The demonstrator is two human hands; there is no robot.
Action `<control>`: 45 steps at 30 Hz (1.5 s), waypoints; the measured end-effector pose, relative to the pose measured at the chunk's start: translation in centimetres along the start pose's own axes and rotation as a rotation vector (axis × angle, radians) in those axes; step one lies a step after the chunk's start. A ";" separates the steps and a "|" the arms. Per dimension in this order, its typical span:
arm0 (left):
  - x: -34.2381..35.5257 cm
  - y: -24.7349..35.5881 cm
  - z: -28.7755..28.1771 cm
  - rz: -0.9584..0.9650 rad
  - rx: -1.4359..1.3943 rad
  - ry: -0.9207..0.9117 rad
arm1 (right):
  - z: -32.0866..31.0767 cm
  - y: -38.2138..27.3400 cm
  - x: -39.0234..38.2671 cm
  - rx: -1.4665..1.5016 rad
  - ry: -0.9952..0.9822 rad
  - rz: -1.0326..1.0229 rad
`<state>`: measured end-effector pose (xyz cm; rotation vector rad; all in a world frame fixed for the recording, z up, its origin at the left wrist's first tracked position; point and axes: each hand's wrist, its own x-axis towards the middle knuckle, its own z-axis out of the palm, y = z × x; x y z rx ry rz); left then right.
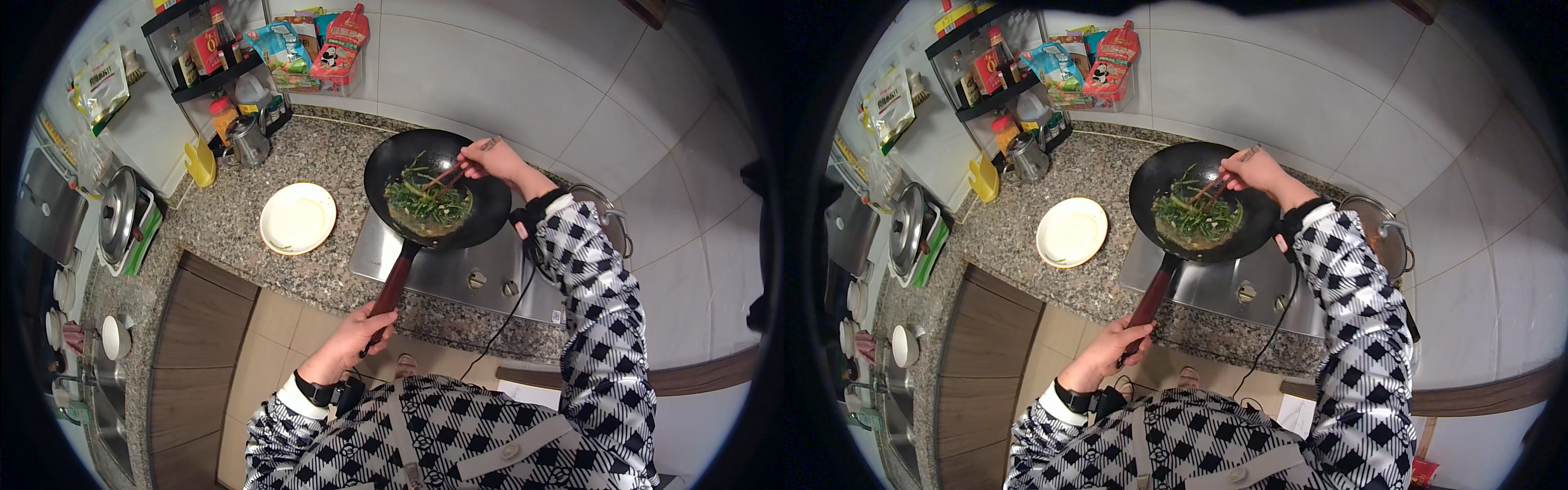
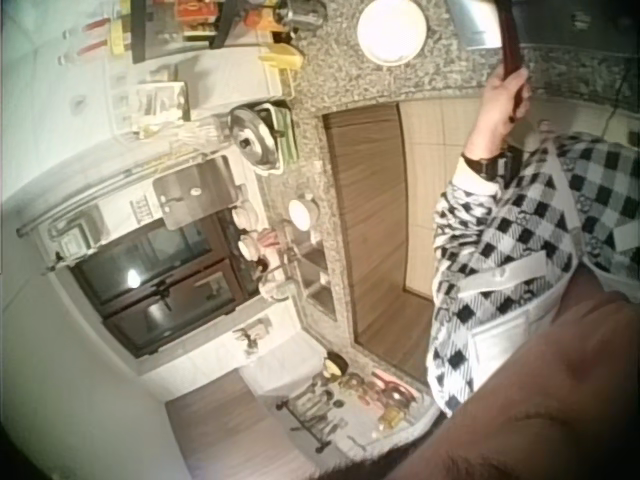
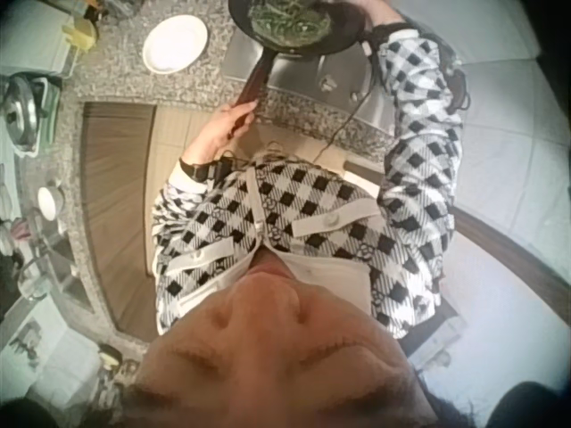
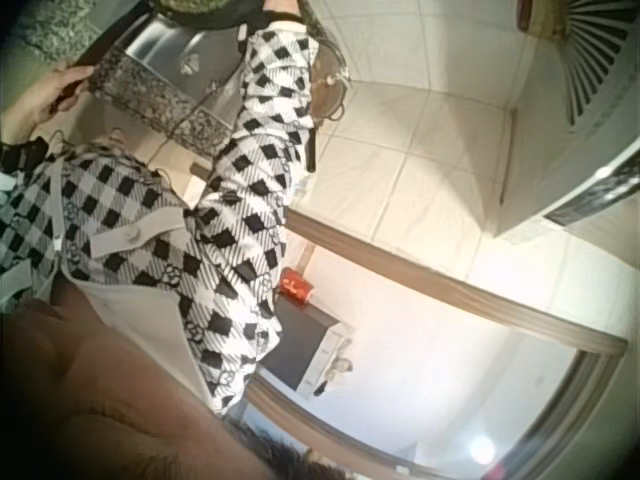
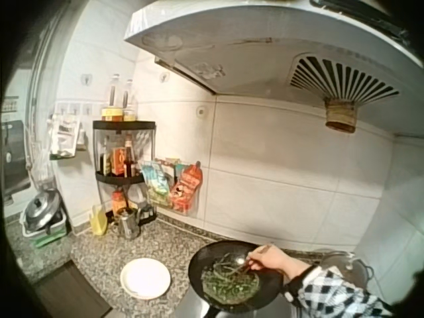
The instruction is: The person stir-fries green vegetables in a wok using chopsticks and periodically shakes the pan. They also lift the lid of a pot on the adjacent burner and stir its contents with a ladle.
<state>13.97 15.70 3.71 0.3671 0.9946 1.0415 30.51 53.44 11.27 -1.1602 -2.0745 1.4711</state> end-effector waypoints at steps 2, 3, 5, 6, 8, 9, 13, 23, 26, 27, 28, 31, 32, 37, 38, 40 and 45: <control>-0.1 0.1 0.0 0.002 0.004 -0.002 | 0.7 -0.6 -1.8 -0.058 -0.117 0.008; -0.1 0.1 0.0 0.000 0.007 -0.003 | 1.1 -0.8 -2.6 -0.073 -0.170 -0.022; -0.2 0.2 -0.1 -0.006 0.014 -0.004 | 1.8 -0.9 -3.8 -0.152 -0.197 -0.055; -0.3 0.3 -0.1 -0.001 0.017 -0.001 | 1.8 -1.1 -4.0 -0.174 -0.139 -0.092; -0.3 0.2 -0.3 0.002 0.026 0.004 | 1.5 -1.0 -4.2 -0.203 -0.031 -0.090; -0.3 0.2 -0.3 0.010 0.034 0.001 | 1.0 -0.9 -4.1 -0.215 0.033 -0.071; -0.3 -0.2 -0.5 0.024 0.040 0.002 | -1.0 -0.3 -3.2 -0.418 0.353 -0.055; -0.3 0.4 -0.2 0.012 0.118 0.018 | 5.6 -0.5 -4.4 0.040 0.080 -0.196; -0.8 0.7 -1.6 0.016 0.269 -0.009 | 7.0 -1.2 -6.3 -0.411 0.157 -0.230; -1.1 0.8 -2.4 0.019 0.320 -0.023 | 6.7 -1.6 -6.6 -0.364 0.252 -0.109; -1.7 1.1 -3.6 0.022 0.384 -0.008 | 6.0 -1.7 -7.2 -0.232 0.332 -0.089; -3.9 2.3 -7.9 -0.042 0.237 -0.034 | 4.4 -1.1 -8.1 -0.045 0.538 0.095; -4.6 2.9 -9.6 -0.062 0.251 -0.048 | 4.5 -0.6 -8.3 -0.119 0.525 0.014; -7.3 5.0 -16.3 -0.052 0.229 0.010 | 8.6 0.8 -8.2 -0.389 0.448 -0.002; -7.8 5.4 -17.6 -0.046 0.222 0.024 | 9.1 0.2 -7.9 -0.308 0.458 0.016; -8.6 6.0 -19.6 -0.040 0.196 0.043 | 9.4 -1.5 -7.3 -0.402 0.528 0.043; -9.7 6.5 -22.5 -0.045 0.218 0.039 | 10.8 -4.8 -2.8 -0.256 0.453 -0.066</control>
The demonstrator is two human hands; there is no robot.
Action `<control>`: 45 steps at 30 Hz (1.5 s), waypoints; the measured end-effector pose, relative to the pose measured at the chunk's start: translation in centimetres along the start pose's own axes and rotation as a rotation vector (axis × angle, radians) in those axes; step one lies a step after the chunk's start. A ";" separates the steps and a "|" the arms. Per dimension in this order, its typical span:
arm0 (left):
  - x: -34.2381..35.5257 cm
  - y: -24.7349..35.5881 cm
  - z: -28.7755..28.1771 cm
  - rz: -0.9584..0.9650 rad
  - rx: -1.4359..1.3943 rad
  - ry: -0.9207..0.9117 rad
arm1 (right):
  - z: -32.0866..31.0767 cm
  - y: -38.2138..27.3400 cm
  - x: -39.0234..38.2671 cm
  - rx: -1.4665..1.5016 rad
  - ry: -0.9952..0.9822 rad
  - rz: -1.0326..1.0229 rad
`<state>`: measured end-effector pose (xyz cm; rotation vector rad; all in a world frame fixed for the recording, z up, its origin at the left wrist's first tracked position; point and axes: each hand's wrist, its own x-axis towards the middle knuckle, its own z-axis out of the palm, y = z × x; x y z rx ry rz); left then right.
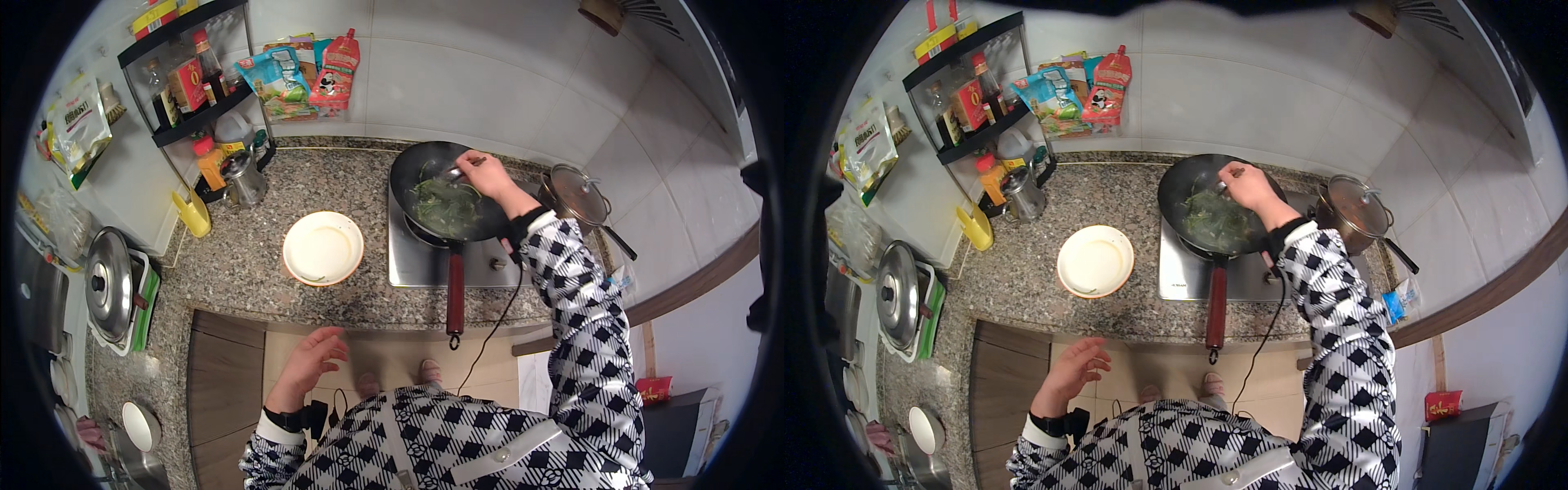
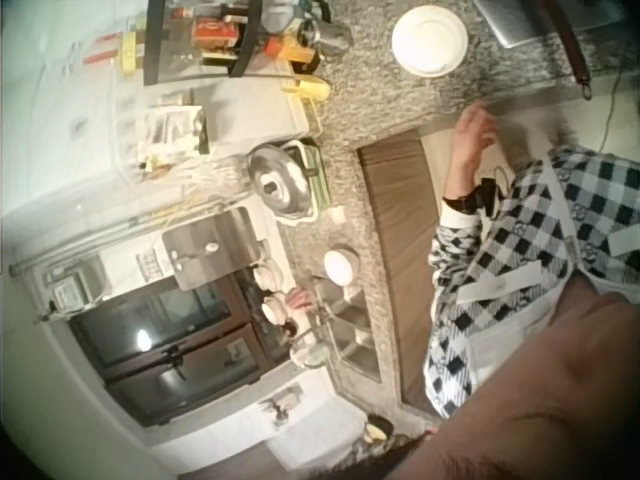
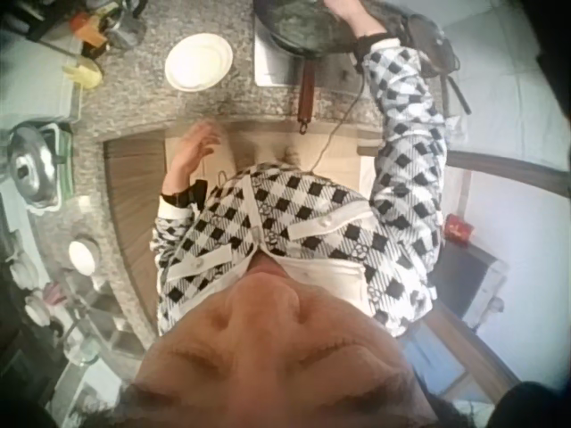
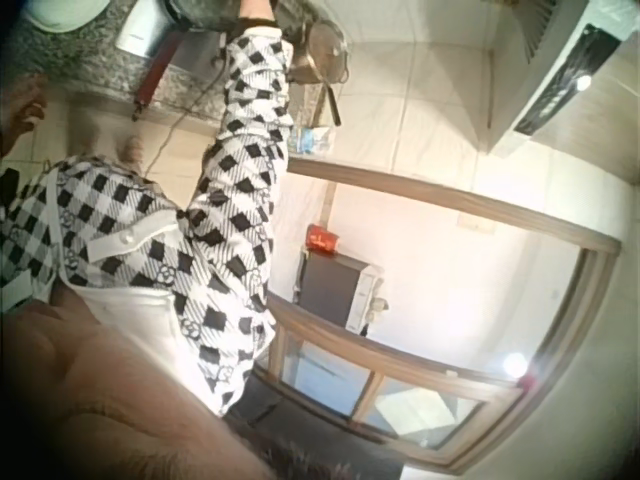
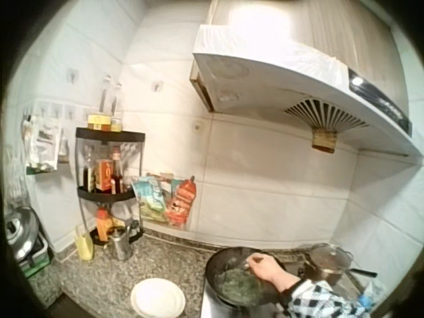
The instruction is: The person stir-fries green vegetables in a wok using chopsticks and periodically shakes the pan. They also lift the lid of a pot on the adjacent burner and stir its contents with a ladle.
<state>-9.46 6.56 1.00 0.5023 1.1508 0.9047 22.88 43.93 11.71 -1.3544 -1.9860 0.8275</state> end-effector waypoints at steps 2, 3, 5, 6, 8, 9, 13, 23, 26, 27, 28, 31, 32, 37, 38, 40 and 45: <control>-0.4 -0.3 -0.7 0.010 0.012 0.000 | 3.1 0.0 2.1 0.114 -0.047 -0.015; -0.6 -0.3 -1.1 0.009 0.021 0.004 | 4.2 0.5 2.9 0.011 -0.031 -0.015; -1.1 -0.5 -2.0 0.016 -0.014 0.038 | 5.3 1.6 4.1 -0.187 -0.012 -0.001; -1.4 -0.6 -2.5 0.019 -0.031 0.055 | 5.1 2.2 4.4 -0.296 -0.003 0.034; -1.7 -0.8 -3.4 0.026 -0.048 0.078 | 3.6 2.8 4.0 -0.357 0.022 0.213; -1.9 -0.8 -4.0 0.025 -0.056 0.080 | 2.3 2.8 3.5 -0.295 0.044 0.188; -1.3 -0.5 -5.2 0.015 -0.068 0.061 | -1.9 0.6 -1.6 0.049 0.181 0.092; 3.7 7.1 8.3 0.077 -0.011 -0.499 | 4.7 -10.3 -21.6 -0.381 0.461 -0.625; 4.3 7.4 13.3 0.133 -0.183 -0.566 | 9.5 -11.6 -25.1 -0.250 0.415 -0.708; 4.5 7.3 14.2 0.171 -0.189 -0.577 | 10.1 -11.7 -25.9 -0.311 0.376 -0.637; 4.5 7.1 14.7 0.180 -0.192 -0.557 | 10.5 -11.7 -26.6 -0.325 0.379 -0.624; 4.6 7.1 13.7 0.237 -0.168 -0.383 | 9.6 -10.6 -28.2 -0.523 0.129 -0.527; 4.7 7.4 12.7 0.206 -0.102 -0.289 | 9.1 -9.9 -28.6 -0.461 0.225 -0.442; 2.8 7.6 5.8 0.253 -0.017 -0.046 | 7.9 -3.0 -27.5 0.552 0.382 0.390; 1.9 7.1 4.4 0.241 -0.019 -0.002 | 8.0 -1.6 -26.7 1.035 0.225 0.685; 0.1 6.0 1.8 0.232 -0.046 0.080 | 9.3 -0.2 -25.1 1.409 -0.031 0.657; -5.5 2.8 -2.4 0.265 -0.198 0.333 | 9.2 -1.6 -24.0 1.367 -0.067 0.678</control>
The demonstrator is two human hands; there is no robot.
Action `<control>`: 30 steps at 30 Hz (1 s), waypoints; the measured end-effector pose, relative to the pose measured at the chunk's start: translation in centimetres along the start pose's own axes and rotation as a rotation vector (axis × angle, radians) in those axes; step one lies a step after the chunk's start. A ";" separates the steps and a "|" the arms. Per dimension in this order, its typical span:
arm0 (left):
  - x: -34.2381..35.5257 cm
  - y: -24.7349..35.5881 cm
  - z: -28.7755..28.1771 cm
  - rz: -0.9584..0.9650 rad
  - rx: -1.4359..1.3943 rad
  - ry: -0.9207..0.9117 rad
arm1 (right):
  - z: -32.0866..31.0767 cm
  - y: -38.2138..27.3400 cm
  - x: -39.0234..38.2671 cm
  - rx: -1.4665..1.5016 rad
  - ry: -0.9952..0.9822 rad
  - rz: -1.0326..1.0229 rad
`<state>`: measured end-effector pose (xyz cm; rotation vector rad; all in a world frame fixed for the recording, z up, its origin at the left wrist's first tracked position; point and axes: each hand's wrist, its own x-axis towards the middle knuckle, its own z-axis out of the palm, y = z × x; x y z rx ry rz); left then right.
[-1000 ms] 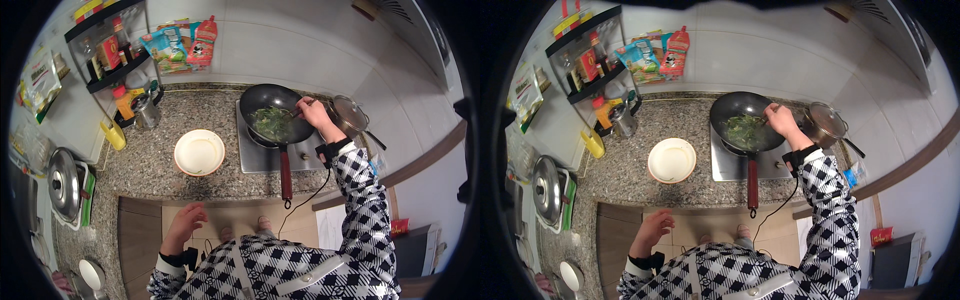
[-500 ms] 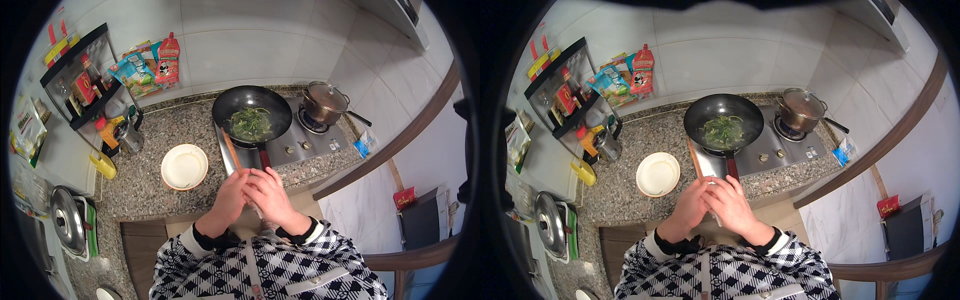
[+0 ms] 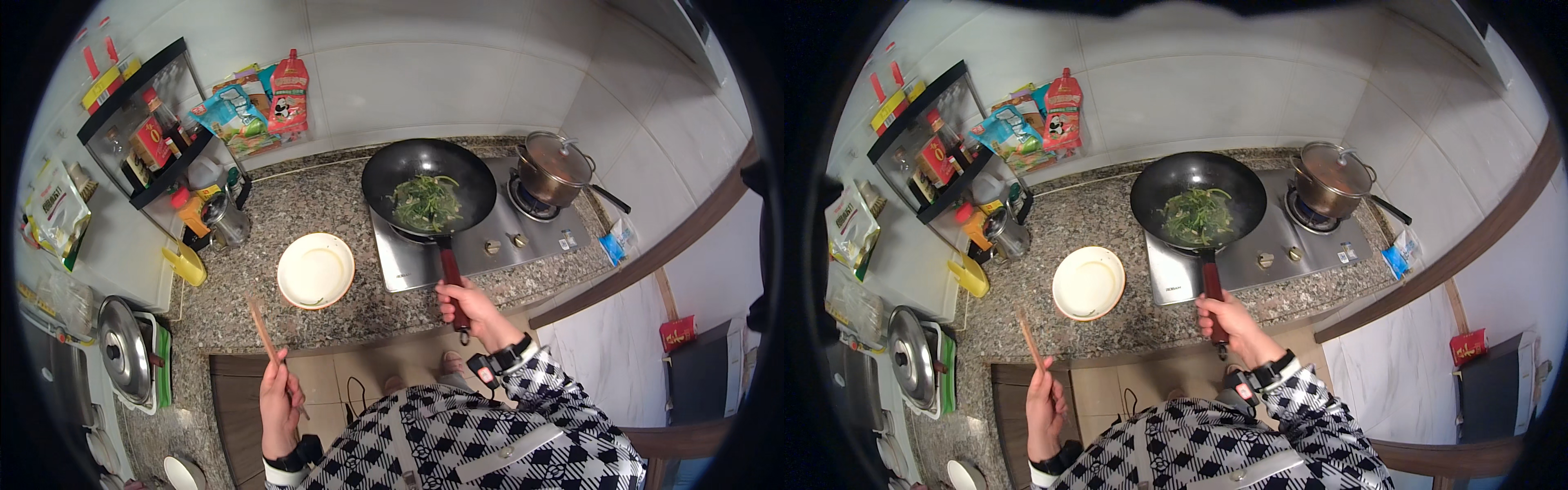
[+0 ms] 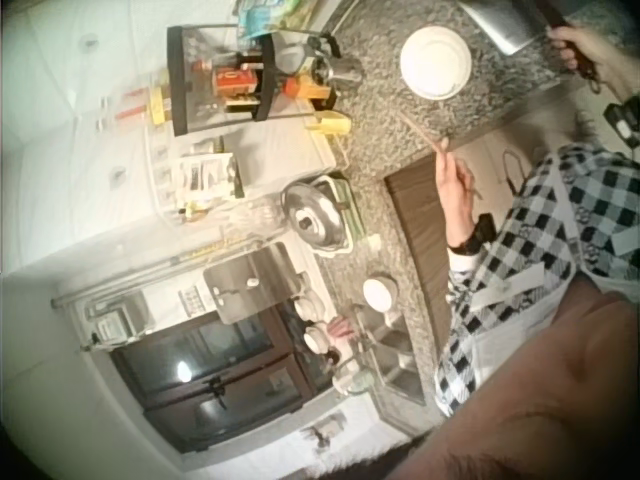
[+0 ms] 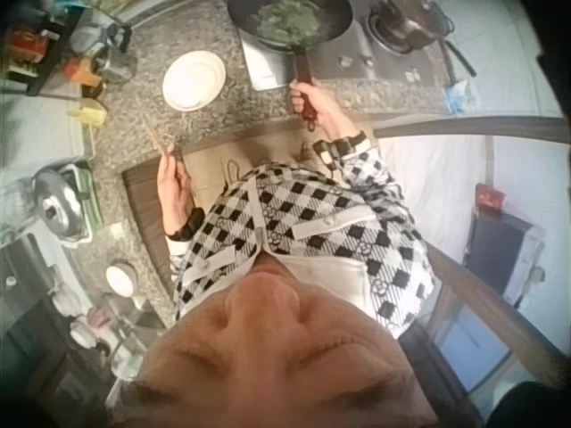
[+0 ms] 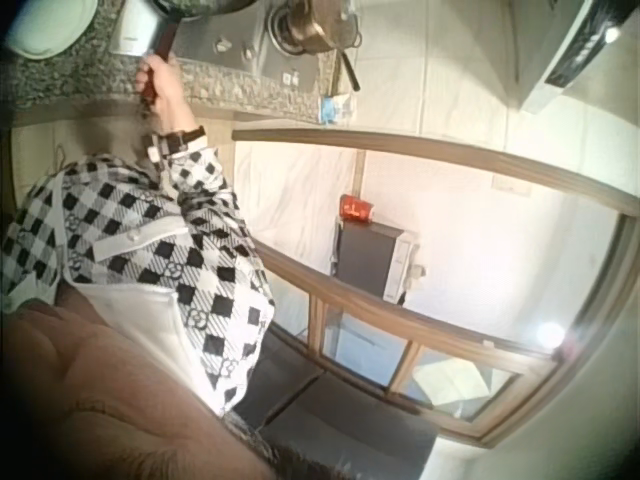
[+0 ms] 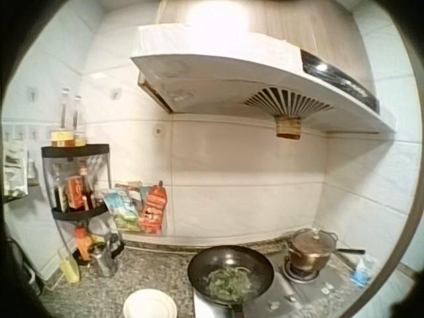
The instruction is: The person stir-fries green vegetables in a wok using chopsticks and periodically shakes the pan. They also lift the lid of a pot on the adjacent burner and stir its contents with a ladle.
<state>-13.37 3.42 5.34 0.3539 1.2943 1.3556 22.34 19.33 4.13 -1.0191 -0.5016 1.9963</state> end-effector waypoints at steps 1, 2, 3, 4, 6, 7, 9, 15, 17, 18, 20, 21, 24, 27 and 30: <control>-0.6 -0.1 -0.7 0.013 -0.013 0.020 | 0.3 -0.6 -1.0 -0.056 0.011 -0.058; -1.2 -0.1 -1.1 0.023 -0.038 0.035 | 0.4 -1.3 -2.1 -0.063 0.036 -0.067; -1.5 -0.2 -1.3 0.010 -0.061 0.087 | 0.6 -1.7 -3.3 -0.078 0.047 -0.038; -1.6 -0.1 -1.3 0.012 -0.068 0.124 | 1.0 -2.1 -3.9 -0.089 0.046 0.022; -1.2 0.1 -0.6 0.045 -0.065 0.077 | 1.6 -3.1 -3.9 -0.168 0.020 -0.001; -1.0 0.4 -0.2 0.037 -0.051 0.084 | 1.9 -3.5 -3.4 -0.276 0.094 0.021; -0.3 0.9 0.8 0.049 0.003 0.001 | 2.2 -4.0 -1.7 -0.186 -0.053 -0.140; 0.4 1.5 1.8 0.050 0.018 -0.122 | -2.1 -2.4 -4.6 -0.226 0.020 -0.074; 0.1 1.3 1.5 0.024 0.026 -0.080 | -3.1 -2.1 -6.2 -0.168 -0.079 -0.120; -0.1 1.3 1.4 0.029 0.015 -0.068 | -3.1 -2.3 -6.9 -0.157 -0.112 -0.094; -0.4 1.5 1.5 0.040 -0.004 -0.053 | -2.2 -3.8 -6.7 -0.211 -0.020 -0.032; -0.4 1.7 1.7 0.040 -0.005 -0.049 | -1.4 -4.5 -6.5 -0.232 0.048 0.038; -0.2 2.3 2.8 0.053 0.079 -0.125 | 0.9 -8.2 -2.6 -0.257 -0.069 -0.097; 0.2 2.5 3.6 0.086 0.117 -0.196 | 1.0 -7.3 -1.6 -0.290 -0.081 -0.229; -0.1 1.7 3.7 0.059 0.051 -0.223 | -1.2 -4.4 -2.3 -0.279 0.019 -0.159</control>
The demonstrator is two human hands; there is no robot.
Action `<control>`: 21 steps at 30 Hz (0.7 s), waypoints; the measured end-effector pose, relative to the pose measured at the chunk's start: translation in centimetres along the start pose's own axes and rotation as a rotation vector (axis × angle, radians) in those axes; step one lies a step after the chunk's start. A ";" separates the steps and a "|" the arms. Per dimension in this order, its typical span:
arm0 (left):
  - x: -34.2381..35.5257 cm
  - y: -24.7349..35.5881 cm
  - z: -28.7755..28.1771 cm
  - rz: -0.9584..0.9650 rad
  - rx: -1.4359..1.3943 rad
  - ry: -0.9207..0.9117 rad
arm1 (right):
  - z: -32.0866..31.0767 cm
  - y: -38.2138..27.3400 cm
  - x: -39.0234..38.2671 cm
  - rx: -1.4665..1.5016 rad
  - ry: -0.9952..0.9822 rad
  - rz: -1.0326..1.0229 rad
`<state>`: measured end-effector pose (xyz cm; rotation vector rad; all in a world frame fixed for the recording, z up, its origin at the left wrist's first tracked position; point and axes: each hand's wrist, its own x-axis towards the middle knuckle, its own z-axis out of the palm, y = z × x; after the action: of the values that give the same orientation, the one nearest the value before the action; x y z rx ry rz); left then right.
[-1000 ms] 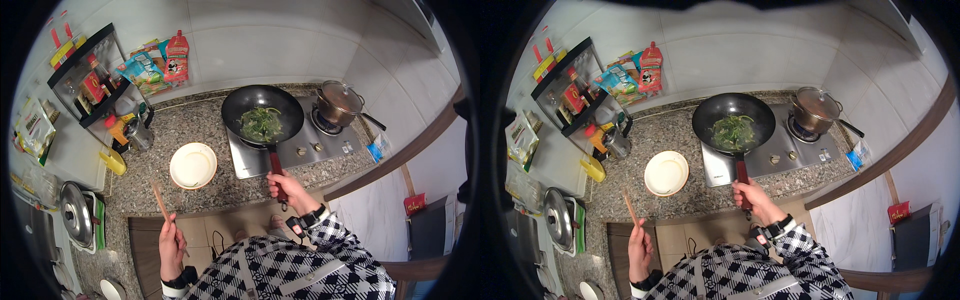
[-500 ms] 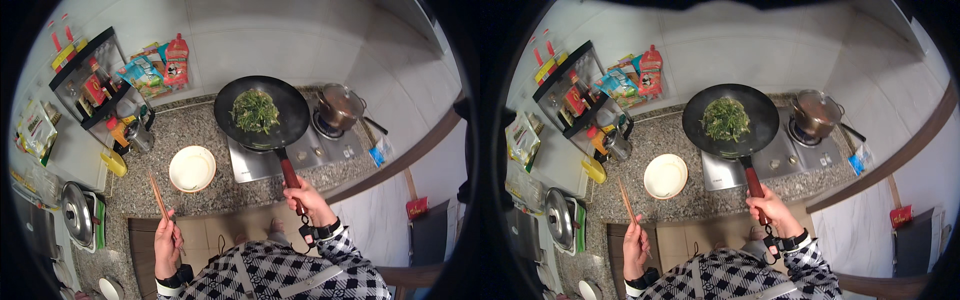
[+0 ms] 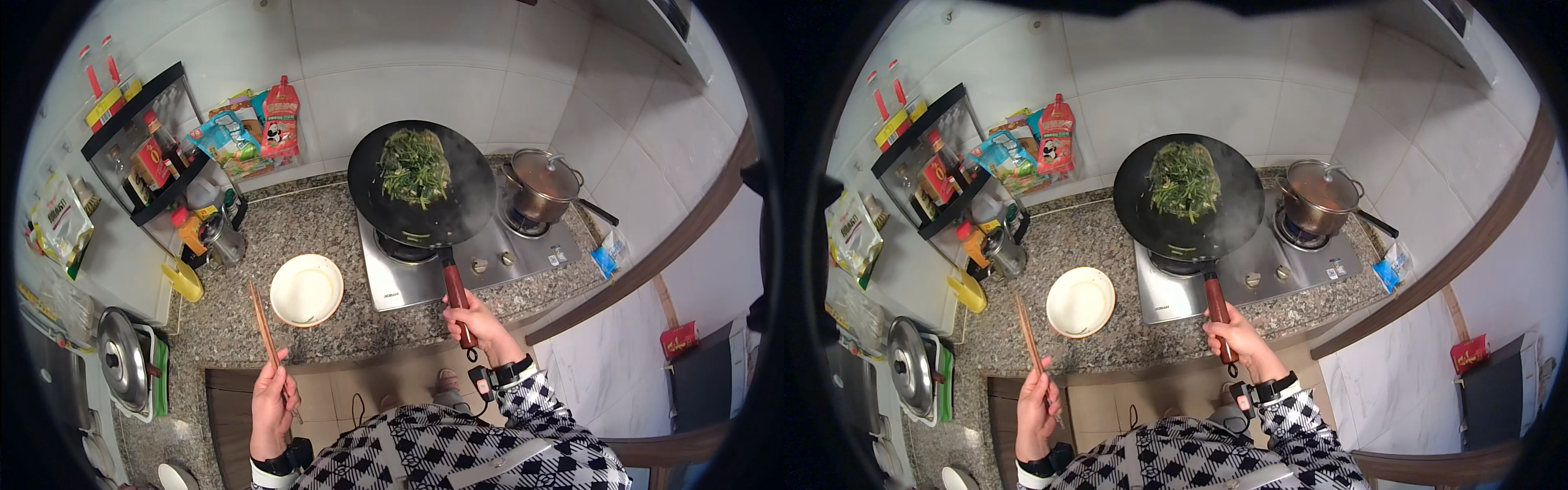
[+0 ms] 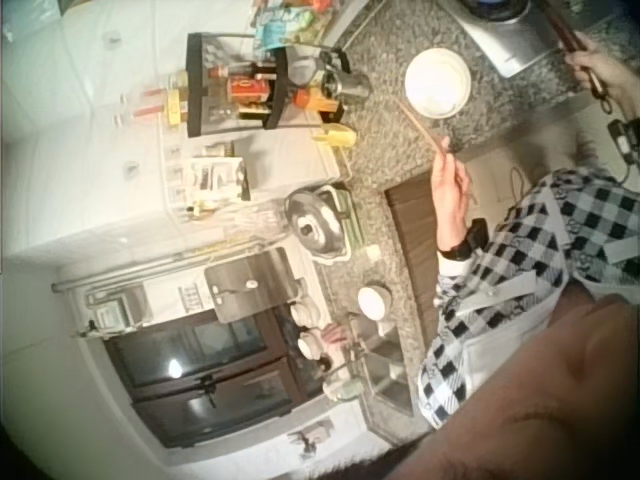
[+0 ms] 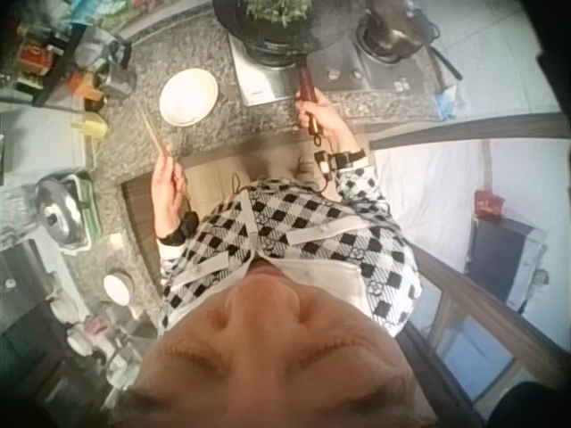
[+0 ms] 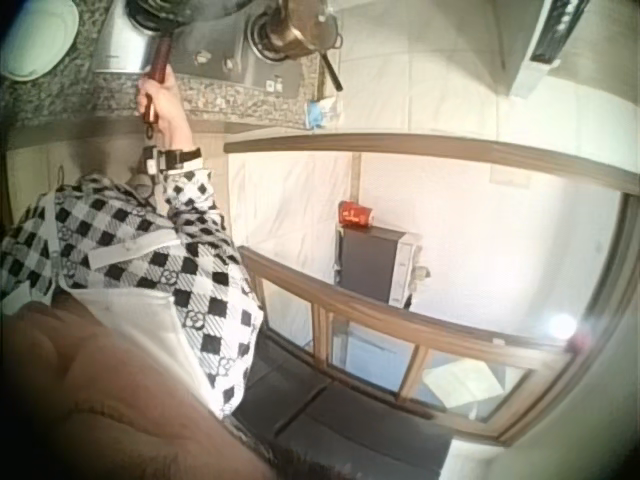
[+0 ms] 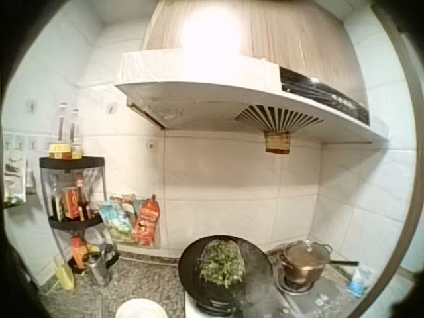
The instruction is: The person stir-fries green vegetables in a wok using chopsticks and periodically shakes the pan. They also lift the lid of a pot on the adjacent burner and stir its contents with a ladle.
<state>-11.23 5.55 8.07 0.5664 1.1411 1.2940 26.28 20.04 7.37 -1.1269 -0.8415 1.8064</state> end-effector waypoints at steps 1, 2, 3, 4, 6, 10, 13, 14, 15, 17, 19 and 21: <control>0.0 -0.1 0.0 -0.001 0.011 -0.004 | -0.4 0.9 -0.1 -0.042 0.044 0.066; -0.1 -0.2 0.0 -0.022 0.025 -0.005 | -1.0 0.8 0.8 -0.003 0.001 -0.001; -0.1 -0.4 0.0 -0.054 0.039 0.027 | -1.5 0.8 1.6 0.015 0.006 -0.067; -0.1 -0.3 0.0 -0.038 0.042 0.040 | -1.5 0.7 2.7 0.060 -0.060 -0.160; -0.1 -0.2 0.0 0.004 0.009 0.005 | -1.5 0.9 3.8 0.067 -0.035 -0.063; -0.9 -0.1 -0.2 -0.020 0.015 0.004 | -1.9 2.2 2.5 0.143 -0.013 -0.021; -2.0 -0.5 -0.9 -0.051 0.009 0.051 | -3.7 3.6 -0.6 0.159 -0.011 0.027; -2.2 -0.7 -1.3 -0.050 -0.005 0.062 | -4.2 3.8 -1.4 0.137 -0.017 0.032; -2.4 -0.8 -1.6 -0.071 -0.017 0.116 | -4.5 4.0 -2.0 0.138 -0.088 0.001; -2.6 -1.2 -2.3 -0.069 -0.007 0.111 | -4.4 4.1 -3.4 0.105 0.011 0.067; -3.0 -1.4 -3.0 -0.073 0.009 0.118 | -3.3 4.0 -5.1 0.120 -0.012 0.014; -3.8 -1.4 -3.7 -0.103 0.004 0.158 | -1.9 3.1 -6.8 0.098 0.026 0.101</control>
<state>-13.43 0.71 6.75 0.4082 1.2865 1.2649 28.83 12.81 6.51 -1.1455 -0.6843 1.8900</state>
